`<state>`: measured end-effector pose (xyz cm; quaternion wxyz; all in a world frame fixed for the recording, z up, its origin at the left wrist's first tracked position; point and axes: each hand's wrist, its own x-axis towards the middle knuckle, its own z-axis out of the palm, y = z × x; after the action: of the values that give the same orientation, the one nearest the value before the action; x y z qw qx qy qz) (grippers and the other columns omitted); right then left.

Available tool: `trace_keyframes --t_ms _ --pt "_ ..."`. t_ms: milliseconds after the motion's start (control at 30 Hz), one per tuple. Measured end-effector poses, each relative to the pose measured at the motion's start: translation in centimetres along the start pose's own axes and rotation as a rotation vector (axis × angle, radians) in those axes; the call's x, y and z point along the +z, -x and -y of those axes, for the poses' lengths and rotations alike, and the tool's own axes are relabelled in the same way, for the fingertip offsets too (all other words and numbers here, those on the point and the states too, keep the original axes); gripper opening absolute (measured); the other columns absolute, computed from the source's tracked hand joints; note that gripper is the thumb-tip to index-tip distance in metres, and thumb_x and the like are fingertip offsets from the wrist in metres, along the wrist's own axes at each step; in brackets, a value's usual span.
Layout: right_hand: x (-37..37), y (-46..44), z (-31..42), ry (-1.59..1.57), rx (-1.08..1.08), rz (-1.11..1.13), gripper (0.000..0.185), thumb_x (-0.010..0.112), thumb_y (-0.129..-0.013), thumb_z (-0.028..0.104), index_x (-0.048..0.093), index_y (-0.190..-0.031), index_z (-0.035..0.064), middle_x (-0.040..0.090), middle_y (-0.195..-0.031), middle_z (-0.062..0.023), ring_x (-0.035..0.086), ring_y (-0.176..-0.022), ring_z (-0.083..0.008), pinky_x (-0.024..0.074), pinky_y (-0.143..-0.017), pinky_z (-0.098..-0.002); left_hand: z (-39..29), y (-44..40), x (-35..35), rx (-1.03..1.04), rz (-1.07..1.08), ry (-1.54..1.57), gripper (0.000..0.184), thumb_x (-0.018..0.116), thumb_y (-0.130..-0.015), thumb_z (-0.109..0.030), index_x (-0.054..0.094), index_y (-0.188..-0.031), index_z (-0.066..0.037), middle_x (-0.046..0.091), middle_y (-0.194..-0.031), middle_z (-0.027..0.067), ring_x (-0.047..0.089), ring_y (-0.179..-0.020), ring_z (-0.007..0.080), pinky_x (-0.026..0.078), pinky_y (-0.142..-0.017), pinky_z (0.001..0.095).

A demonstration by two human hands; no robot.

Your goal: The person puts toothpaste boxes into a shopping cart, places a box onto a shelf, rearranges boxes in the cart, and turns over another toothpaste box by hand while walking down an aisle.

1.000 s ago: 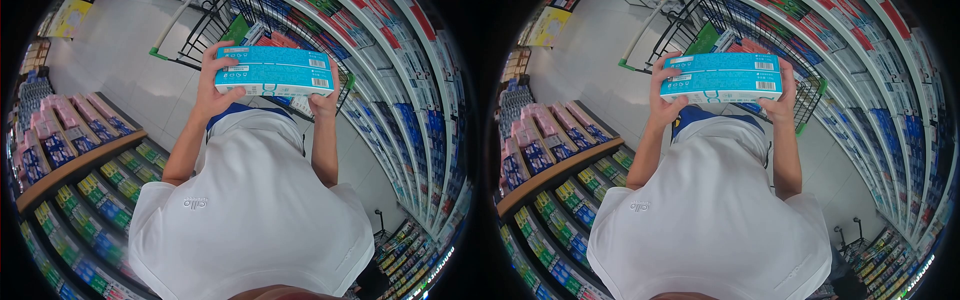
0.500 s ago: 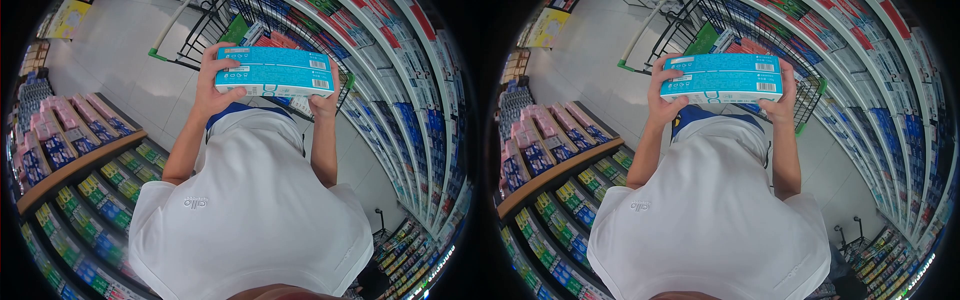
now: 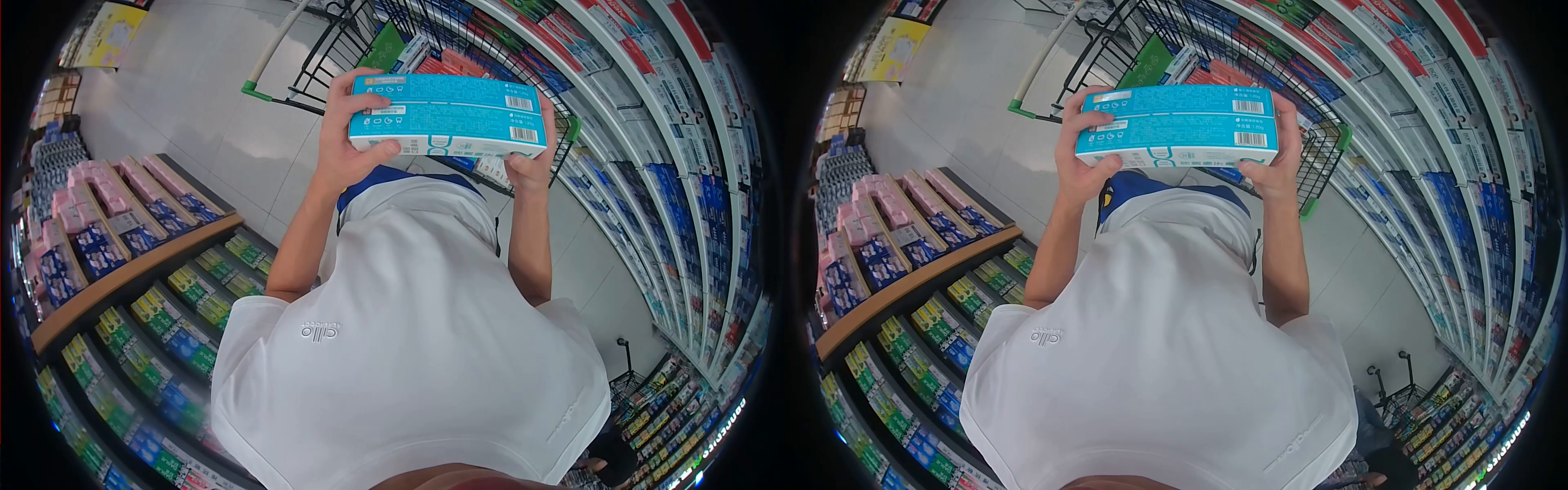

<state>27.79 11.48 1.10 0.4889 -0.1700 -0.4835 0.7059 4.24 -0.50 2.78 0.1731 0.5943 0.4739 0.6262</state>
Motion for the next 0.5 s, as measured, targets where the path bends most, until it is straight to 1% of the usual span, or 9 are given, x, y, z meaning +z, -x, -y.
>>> trace_keyframes --t_ms 200,300,367,400,467,500 --pt "0.13 -0.02 0.14 -0.003 -0.007 0.005 0.092 0.084 -0.053 0.016 0.038 -0.131 -0.0002 0.054 -0.118 -0.0117 0.055 -0.110 -0.0215 0.0457 -0.095 -0.0337 0.09 0.17 0.08 0.006 -0.016 0.000 0.048 0.079 -0.069 -0.032 0.058 -0.106 -0.009 0.043 -0.120 0.0202 0.046 -0.115 0.0344 0.042 -0.091 0.0420" --pt "0.20 -0.10 0.15 0.011 -0.007 0.018 0.093 0.086 -0.052 0.018 0.038 -0.130 -0.0001 0.054 -0.120 -0.0124 0.055 -0.111 -0.0221 0.0447 -0.096 -0.0346 0.26 0.31 0.03 0.025 -0.031 0.002 0.048 0.079 -0.069 -0.032 0.058 -0.106 -0.008 0.043 -0.120 0.0204 0.047 -0.114 0.0343 0.042 -0.091 0.0421" --pt "0.34 -0.15 0.19 0.014 -0.015 0.029 0.099 0.090 -0.051 0.025 0.038 -0.131 -0.0005 0.053 -0.123 -0.0135 0.053 -0.114 -0.0233 0.0433 -0.097 -0.0356 0.23 0.34 0.04 0.038 -0.062 -0.003 0.048 0.079 -0.070 -0.032 0.057 -0.105 -0.008 0.043 -0.119 0.0206 0.048 -0.114 0.0342 0.042 -0.091 0.0424" --pt "0.33 -0.17 0.24 0.014 -0.015 0.030 0.099 0.090 -0.051 0.025 0.038 -0.131 -0.0005 0.053 -0.123 -0.0135 0.053 -0.114 -0.0233 0.0433 -0.097 -0.0356 0.24 0.37 0.01 0.038 -0.063 -0.003 0.048 0.079 -0.070 -0.032 0.057 -0.105 -0.008 0.043 -0.119 0.0206 0.048 -0.114 0.0342 0.042 -0.091 0.0424" --pt "0.29 -0.23 0.37 0.016 0.002 0.049 0.114 0.094 -0.045 0.037 0.035 -0.135 -0.0001 0.052 -0.127 -0.0111 0.051 -0.119 -0.0239 0.0423 -0.102 -0.0388 0.29 0.44 -0.11 0.038 -0.067 0.001 0.047 0.078 -0.070 -0.030 0.057 -0.106 -0.007 0.044 -0.120 0.0205 0.048 -0.113 0.0332 0.042 -0.092 0.0416" --pt "0.26 -0.26 0.46 0.016 0.002 0.050 0.114 0.094 -0.045 0.037 0.035 -0.135 -0.0001 0.052 -0.127 -0.0111 0.051 -0.119 -0.0239 0.0423 -0.102 -0.0388 0.29 0.48 -0.08 0.038 -0.068 0.001 0.047 0.078 -0.070 -0.030 0.057 -0.106 -0.007 0.044 -0.120 0.0205 0.048 -0.113 0.0332 0.042 -0.092 0.0416"
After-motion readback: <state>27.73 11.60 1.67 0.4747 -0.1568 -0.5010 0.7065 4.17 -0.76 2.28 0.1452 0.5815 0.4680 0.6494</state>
